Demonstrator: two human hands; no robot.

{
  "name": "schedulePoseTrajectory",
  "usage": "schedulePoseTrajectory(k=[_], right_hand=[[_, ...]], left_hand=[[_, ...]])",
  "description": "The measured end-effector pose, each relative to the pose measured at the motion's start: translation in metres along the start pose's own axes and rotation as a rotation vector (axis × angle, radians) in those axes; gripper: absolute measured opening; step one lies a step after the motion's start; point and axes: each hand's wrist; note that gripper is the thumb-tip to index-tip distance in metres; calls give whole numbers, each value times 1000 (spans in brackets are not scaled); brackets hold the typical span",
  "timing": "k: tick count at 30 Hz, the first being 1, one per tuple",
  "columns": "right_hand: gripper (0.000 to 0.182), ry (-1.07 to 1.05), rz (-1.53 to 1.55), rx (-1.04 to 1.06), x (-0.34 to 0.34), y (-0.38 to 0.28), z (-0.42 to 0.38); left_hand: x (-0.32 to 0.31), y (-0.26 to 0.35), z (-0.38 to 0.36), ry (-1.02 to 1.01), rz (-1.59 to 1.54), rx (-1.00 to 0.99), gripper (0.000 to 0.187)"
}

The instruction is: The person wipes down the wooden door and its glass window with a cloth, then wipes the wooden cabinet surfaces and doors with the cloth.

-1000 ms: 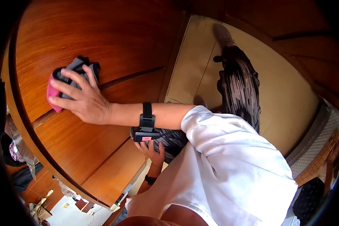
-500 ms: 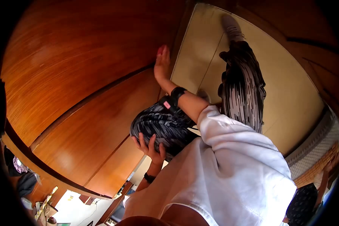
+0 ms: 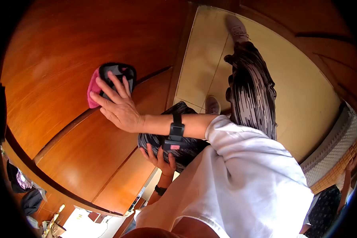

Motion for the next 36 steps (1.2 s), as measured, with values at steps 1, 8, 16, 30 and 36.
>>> schedulePoseTrajectory(k=[1, 8, 16, 30, 36], right_hand=[[41, -37, -106, 116, -2, 13, 2], [44, 245, -241, -270, 28, 158, 23], [58, 373, -72, -770, 50, 287, -24], [44, 481, -348, -673, 47, 320, 26], [41, 620, -155, -418, 94, 410, 134]], left_hand=[[1, 0, 0, -1, -2, 12, 34], [0, 0, -3, -33, 6, 64, 33], [1, 1, 0, -53, -13, 27, 35], [2, -6, -7, -33, -29, 50, 33], [2, -10, -3, -69, -52, -12, 34]])
Point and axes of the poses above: each hand's wrist, its own z-axis towards the middle knuckle, its own x-axis out of the back of the hand, y = z × x, and after that the axes turned 8 degrees about y, right-handed
